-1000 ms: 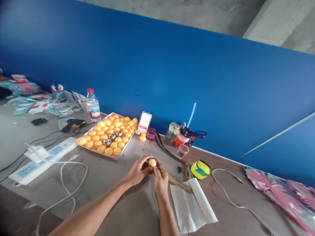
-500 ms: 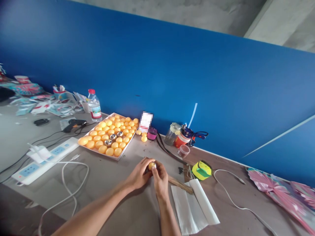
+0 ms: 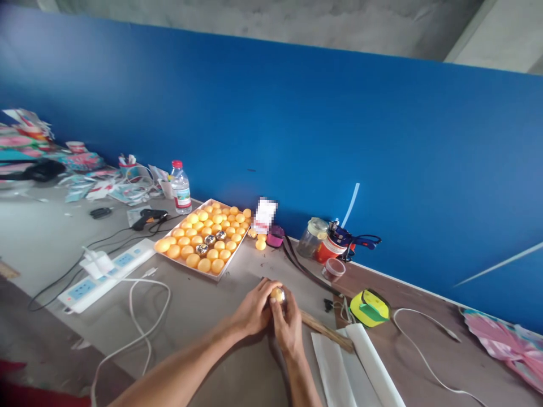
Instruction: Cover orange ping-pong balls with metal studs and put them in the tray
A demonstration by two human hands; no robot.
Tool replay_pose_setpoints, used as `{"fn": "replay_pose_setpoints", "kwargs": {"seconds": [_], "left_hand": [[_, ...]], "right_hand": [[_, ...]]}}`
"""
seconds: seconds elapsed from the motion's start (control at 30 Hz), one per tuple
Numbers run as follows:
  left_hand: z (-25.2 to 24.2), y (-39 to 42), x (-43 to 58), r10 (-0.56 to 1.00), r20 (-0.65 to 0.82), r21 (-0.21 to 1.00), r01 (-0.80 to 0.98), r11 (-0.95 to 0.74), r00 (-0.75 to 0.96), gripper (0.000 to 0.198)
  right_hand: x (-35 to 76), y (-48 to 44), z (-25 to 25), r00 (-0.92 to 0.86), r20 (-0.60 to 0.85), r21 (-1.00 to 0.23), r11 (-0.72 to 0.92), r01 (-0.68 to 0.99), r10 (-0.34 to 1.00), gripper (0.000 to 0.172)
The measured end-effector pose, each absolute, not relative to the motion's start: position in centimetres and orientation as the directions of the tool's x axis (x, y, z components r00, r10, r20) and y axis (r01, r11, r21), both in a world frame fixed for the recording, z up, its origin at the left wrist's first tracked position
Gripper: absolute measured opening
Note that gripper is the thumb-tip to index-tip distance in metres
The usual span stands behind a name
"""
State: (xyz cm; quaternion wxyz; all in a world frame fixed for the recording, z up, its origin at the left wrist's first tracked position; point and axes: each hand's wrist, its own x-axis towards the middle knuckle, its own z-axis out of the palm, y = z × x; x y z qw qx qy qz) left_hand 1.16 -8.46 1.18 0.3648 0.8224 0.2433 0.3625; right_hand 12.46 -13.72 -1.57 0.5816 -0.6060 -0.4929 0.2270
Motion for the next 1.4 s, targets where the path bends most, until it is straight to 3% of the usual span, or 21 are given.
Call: {"fn": "replay_pose_setpoints", "kwargs": {"seconds": [0.3,0.5,0.67,0.83,1.0,1.23,1.4], "left_hand": [[0.6,-8.2,1.3,0.645,0.414,0.748,0.164,-0.643,0.642,0.039],[0.4,-8.1,1.4,0.603,0.475,0.636,0.224,-0.739,0.640,0.036],[0.4,-8.1,1.4,0.629,0.446,0.651,0.252,-0.716,0.636,0.037],[0.3,-8.1,1.6,0.604,0.502,0.592,0.264,-0.762,0.619,0.033],[0.1,-7.9,1.6,0.620,0.478,0.626,0.253,-0.737,0.622,0.036],[0.5,-8.1,1.2,0.612,0.460,0.645,0.231,-0.728,0.643,0.053],[0.1,-7.6,1.1,0.659,0.323,0.571,0.415,-0.708,0.679,0.044]], "right_hand": [[12.1,-13.8,-1.2,0.457,0.289,-0.922,0.117,0.369,0.841,0.036],[11.8,-13.8,-1.1,0.465,0.261,-0.938,0.109,0.329,0.846,0.038],[11.8,-13.7,-1.1,0.481,0.270,-0.935,0.106,0.339,0.834,0.040],[11.7,-13.8,-1.0,0.489,0.258,-0.934,0.085,0.348,0.833,0.040],[11.8,-13.8,-1.2,0.479,0.271,-0.928,0.096,0.359,0.835,0.039],[12.3,-13.9,-1.8,0.512,0.373,-0.860,0.081,0.504,0.774,0.040],[13.0,-13.8,-1.9,0.511,0.518,-0.730,0.043,0.682,0.686,0.042]]}}
